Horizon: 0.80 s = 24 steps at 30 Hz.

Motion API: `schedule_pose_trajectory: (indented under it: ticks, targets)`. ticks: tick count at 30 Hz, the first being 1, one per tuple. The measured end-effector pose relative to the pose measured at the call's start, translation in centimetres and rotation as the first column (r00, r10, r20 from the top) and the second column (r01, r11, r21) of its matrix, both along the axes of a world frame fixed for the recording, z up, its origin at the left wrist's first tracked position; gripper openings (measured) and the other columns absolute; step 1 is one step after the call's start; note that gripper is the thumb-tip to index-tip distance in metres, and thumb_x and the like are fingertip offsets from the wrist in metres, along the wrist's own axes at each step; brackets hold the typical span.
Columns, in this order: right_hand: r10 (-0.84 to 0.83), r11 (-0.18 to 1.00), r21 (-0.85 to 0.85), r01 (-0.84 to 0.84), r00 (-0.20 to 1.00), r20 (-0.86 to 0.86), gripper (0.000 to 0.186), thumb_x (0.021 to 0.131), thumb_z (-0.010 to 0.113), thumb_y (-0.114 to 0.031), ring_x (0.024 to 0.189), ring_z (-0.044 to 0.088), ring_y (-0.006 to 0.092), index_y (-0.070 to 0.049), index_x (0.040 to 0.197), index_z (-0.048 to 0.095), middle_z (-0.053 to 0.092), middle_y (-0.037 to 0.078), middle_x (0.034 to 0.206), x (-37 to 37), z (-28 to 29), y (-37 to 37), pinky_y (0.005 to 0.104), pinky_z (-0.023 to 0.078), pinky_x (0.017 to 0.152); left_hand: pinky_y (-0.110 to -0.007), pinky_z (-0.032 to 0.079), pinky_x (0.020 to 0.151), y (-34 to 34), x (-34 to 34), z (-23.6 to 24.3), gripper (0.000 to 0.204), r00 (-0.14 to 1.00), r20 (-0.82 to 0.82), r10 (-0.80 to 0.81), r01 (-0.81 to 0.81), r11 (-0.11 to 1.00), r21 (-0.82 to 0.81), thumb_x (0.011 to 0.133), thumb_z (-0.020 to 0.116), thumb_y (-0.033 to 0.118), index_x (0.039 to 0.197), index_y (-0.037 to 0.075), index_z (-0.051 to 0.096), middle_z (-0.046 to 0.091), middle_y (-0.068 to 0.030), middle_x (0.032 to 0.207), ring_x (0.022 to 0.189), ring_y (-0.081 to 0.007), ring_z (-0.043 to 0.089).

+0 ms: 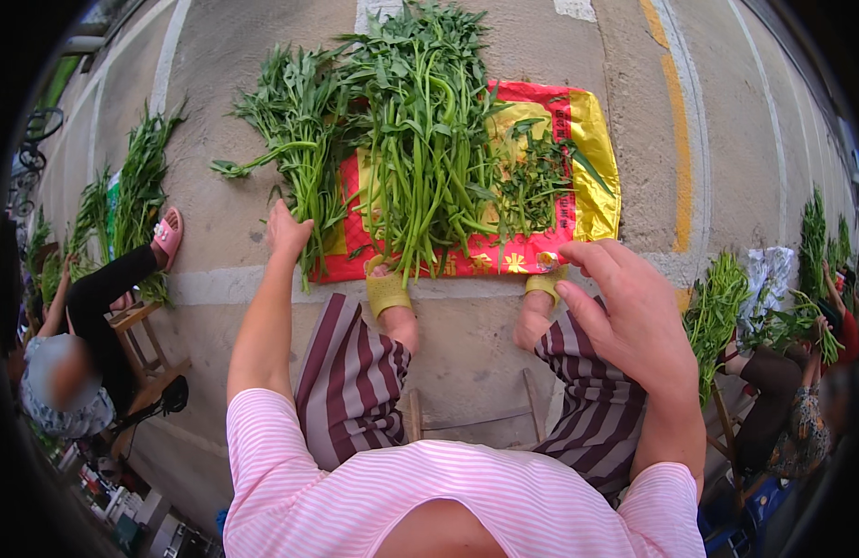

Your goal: The person sorts through bundles of leafy green vegetables by hand, removing damaged leaves and stems. They place the cleaned greens on a mat on the ground.

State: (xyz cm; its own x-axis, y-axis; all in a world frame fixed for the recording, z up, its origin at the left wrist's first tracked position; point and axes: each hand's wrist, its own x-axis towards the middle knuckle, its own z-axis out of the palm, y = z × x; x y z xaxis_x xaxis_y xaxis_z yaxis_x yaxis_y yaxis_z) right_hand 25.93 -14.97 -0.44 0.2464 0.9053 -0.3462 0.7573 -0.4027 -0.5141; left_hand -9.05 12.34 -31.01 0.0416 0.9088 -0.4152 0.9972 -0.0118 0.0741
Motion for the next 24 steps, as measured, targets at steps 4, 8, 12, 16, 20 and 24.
schedule_pose_trajectory:
  ticks: [4, 8, 12, 16, 20, 24]
  targets:
    - [0.089, 0.995, 0.053, -0.089, 0.996, 0.007, 0.031, 0.087, 0.067, -0.016, 0.093, 0.063, 0.0345, -0.005, 0.116, 0.063, 0.064, 0.015, 0.100, -0.4, 0.4, -0.1, 0.0412, 0.050, 0.080, -0.053, 0.040, 0.103, -0.9, 1.6, 1.2, 0.063, 0.974, 0.052, -0.220, 0.208, 0.963, 0.170, 0.078, 0.077, 0.025, 0.132, 0.007, 0.049, 0.054, -0.0143, 0.136, 0.129, -0.0314, 0.049]
    - [0.145, 0.989, 0.027, -0.145, 0.989, -0.017, 0.031, 0.089, 0.066, -0.021, 0.095, 0.062, 0.0359, -0.006, 0.115, 0.062, 0.064, 0.015, 0.102, -1.0, 0.7, -0.3, 0.0431, 0.050, 0.080, -0.045, 0.050, 0.090, -0.9, 7.6, 5.6, 0.038, 0.932, 0.209, -0.297, 0.304, 0.953, -0.001, 0.082, 0.073, 0.028, 0.114, 0.009, 0.065, 0.068, -0.0137, 0.110, 0.104, -0.0321, 0.064]
    - [0.230, 0.972, 0.051, -0.230, 0.973, -0.011, 0.033, 0.089, 0.066, -0.022, 0.094, 0.062, 0.0347, -0.004, 0.116, 0.061, 0.063, 0.014, 0.100, -1.9, 0.8, -0.5, 0.0440, 0.049, 0.080, -0.042, 0.055, 0.081, -1.5, 11.8, 6.7, 0.025, 0.895, 0.299, -0.331, 0.389, 0.907, -0.163, 0.079, 0.072, 0.030, 0.093, 0.010, 0.075, 0.073, -0.0142, 0.091, 0.090, -0.0312, 0.070]
    - [0.295, 0.955, 0.041, -0.293, 0.955, -0.029, 0.032, 0.090, 0.066, -0.023, 0.094, 0.061, 0.0326, -0.004, 0.115, 0.061, 0.062, 0.014, 0.098, -2.4, 0.4, -1.1, 0.0432, 0.048, 0.082, -0.041, 0.055, 0.087, -4.5, 15.5, 7.2, 0.028, 0.913, 0.201, -0.354, 0.407, 0.809, -0.425, 0.075, 0.072, 0.029, 0.093, 0.008, 0.077, 0.073, -0.0180, 0.099, 0.096, -0.0315, 0.070]
    - [0.317, 0.948, 0.042, -0.316, 0.948, -0.024, 0.031, 0.090, 0.066, -0.023, 0.095, 0.061, 0.0309, -0.003, 0.114, 0.061, 0.062, 0.013, 0.097, -2.7, 0.2, -1.8, 0.0428, 0.047, 0.083, -0.047, 0.051, 0.091, -9.9, 16.9, 7.0, 0.059, 0.968, 0.169, -0.184, 0.206, 0.970, -0.125, 0.071, 0.082, 0.038, 0.114, 0.004, 0.061, 0.064, -0.0195, 0.113, 0.107, -0.0351, 0.062]
    - [0.316, 0.948, 0.039, -0.315, 0.948, -0.021, 0.031, 0.089, 0.066, -0.023, 0.096, 0.061, 0.0305, -0.003, 0.113, 0.062, 0.062, 0.012, 0.098, -2.2, 0.5, -2.6, 0.0426, 0.046, 0.083, -0.056, 0.041, 0.101, -12.7, 18.3, 7.0, 0.106, 0.989, 0.105, -0.103, 0.102, 0.995, 0.020, 0.064, 0.090, 0.040, 0.144, 0.003, 0.031, 0.044, -0.0189, 0.139, 0.131, -0.0355, 0.044]
